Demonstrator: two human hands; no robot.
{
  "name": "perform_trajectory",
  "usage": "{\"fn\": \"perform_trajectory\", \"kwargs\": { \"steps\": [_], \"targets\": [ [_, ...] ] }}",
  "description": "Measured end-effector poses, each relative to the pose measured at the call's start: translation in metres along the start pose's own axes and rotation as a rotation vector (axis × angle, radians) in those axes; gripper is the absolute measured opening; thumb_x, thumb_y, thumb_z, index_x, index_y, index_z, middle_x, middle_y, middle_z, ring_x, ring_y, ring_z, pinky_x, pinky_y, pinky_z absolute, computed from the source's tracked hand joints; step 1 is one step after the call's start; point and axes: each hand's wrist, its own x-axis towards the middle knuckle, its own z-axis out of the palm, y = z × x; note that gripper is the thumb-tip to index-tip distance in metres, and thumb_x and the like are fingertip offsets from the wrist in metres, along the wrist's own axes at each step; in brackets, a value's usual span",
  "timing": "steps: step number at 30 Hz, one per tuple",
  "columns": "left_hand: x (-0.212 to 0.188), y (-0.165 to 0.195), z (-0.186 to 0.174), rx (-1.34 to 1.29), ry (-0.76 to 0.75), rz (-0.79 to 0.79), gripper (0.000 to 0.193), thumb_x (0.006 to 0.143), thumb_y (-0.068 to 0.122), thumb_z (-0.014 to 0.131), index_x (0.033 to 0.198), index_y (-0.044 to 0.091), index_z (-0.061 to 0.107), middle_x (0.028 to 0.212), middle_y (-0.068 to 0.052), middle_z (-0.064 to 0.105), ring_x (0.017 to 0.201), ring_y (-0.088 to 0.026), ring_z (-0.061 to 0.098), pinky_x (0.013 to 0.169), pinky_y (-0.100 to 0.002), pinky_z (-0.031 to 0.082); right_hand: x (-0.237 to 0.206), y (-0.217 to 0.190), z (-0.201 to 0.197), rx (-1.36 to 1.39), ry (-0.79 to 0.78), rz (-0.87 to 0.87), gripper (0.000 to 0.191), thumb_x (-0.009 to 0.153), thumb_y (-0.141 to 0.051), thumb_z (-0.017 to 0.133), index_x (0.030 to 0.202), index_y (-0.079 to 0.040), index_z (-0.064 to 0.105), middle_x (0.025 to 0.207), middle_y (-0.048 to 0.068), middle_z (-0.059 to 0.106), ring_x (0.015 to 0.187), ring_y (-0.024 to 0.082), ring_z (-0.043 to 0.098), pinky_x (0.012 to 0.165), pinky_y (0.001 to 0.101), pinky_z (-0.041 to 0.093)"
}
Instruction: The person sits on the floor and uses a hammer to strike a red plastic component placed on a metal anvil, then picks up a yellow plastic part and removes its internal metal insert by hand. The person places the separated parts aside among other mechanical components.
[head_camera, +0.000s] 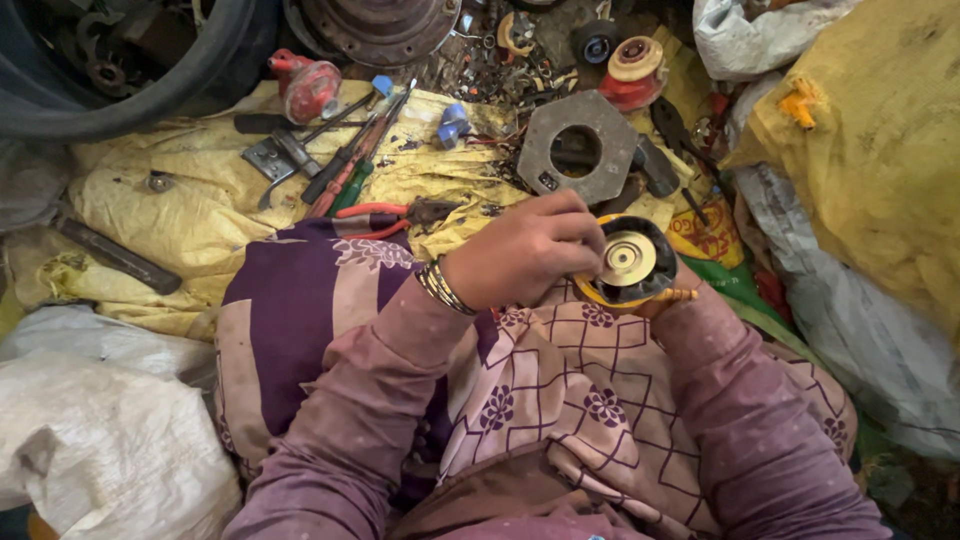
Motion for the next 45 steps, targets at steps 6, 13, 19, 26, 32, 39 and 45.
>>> {"fn": "perform_trajectory", "kwargs": {
  "steps": [6, 13, 19, 26, 32, 39, 45],
  "targets": [
    [0.0, 0.006, 0.015, 0.137, -0.069, -0.07, 0.021, 0.089, 0.006, 0.065, 0.11, 0.005, 0.061, 0.11, -0.007, 0.061, 0.107, -0.027, 0.062, 0.088, -0.038, 0.055, 0.012, 0.005, -0.002, -0.422, -0.129, -0.139, 0.043, 0.078, -0.013, 0.084, 0.117, -0.005, 0.067, 0.109, 0.013, 0.071, 0.098, 0.024, 0.069, 0.084, 0.0386, 0.06],
    [0.0, 0.014, 0.011, 0.056, -0.103, -0.042, 0.024, 0.088, 0.004, 0.061, 0.112, 0.004, 0.06, 0.113, -0.009, 0.059, 0.112, -0.029, 0.06, 0.09, -0.037, 0.056, 0.018, 0.007, 0.0, -0.473, -0.171, -0.197, 0.043, 0.083, -0.023, 0.08, 0.12, -0.005, 0.066, 0.112, 0.015, 0.07, 0.099, 0.028, 0.069, 0.085, 0.0409, 0.06],
    [0.006, 0.021, 0.009, 0.071, -0.126, -0.056, 0.023, 0.089, 0.004, 0.061, 0.111, 0.002, 0.06, 0.114, -0.011, 0.058, 0.114, -0.03, 0.059, 0.086, -0.037, 0.055, 0.013, 0.009, -0.008, -0.431, -0.121, -0.243, 0.045, 0.088, -0.031, 0.078, 0.123, -0.005, 0.066, 0.114, 0.017, 0.07, 0.1, 0.031, 0.069, 0.086, 0.043, 0.059],
    [-0.009, 0.017, -0.024, 0.066, -0.025, -0.11, 0.019, 0.088, 0.0, 0.063, 0.106, 0.003, 0.064, 0.107, -0.012, 0.06, 0.108, -0.031, 0.061, 0.093, -0.04, 0.054, -0.006, 0.033, -0.043, 0.221, -0.069, -0.248, 0.05, 0.093, -0.041, 0.075, 0.126, -0.005, 0.065, 0.116, 0.019, 0.069, 0.101, 0.034, 0.068, 0.087, 0.0454, 0.058],
    [-0.042, -0.031, -0.048, 0.249, 0.293, -0.527, 0.007, 0.088, -0.003, 0.068, 0.094, 0.001, 0.068, 0.093, -0.014, 0.069, 0.093, -0.034, 0.065, 0.085, -0.043, 0.05, -0.007, 0.072, -0.07, 1.177, 0.132, 0.04, 0.047, 0.111, -0.042, 0.054, 0.13, -0.002, 0.067, 0.122, 0.022, 0.07, 0.103, 0.04, 0.071, 0.085, 0.0517, 0.061],
    [-0.057, -0.067, -0.037, -0.562, 0.643, -0.904, 0.014, 0.105, 0.006, 0.066, 0.11, -0.004, 0.073, 0.102, -0.01, 0.077, 0.089, -0.015, 0.064, 0.082, -0.031, 0.052, -0.007, 0.073, -0.055, 1.135, 0.419, 0.232, 0.042, 0.104, -0.044, 0.052, 0.126, -0.012, 0.068, 0.122, 0.014, 0.072, 0.105, 0.036, 0.072, 0.084, 0.057, 0.062],
    [-0.051, -0.054, -0.038, -1.26, 0.588, -0.895, 0.021, 0.105, 0.012, 0.062, 0.119, -0.004, 0.063, 0.109, -0.013, 0.073, 0.097, -0.024, 0.074, 0.089, -0.044, 0.062, -0.003, 0.062, -0.05, 1.23, 0.353, 0.138, 0.04, 0.109, -0.039, 0.052, 0.129, -0.007, 0.066, 0.122, 0.017, 0.072, 0.107, 0.037, 0.071, 0.087, 0.0541, 0.061]
  ]
}}
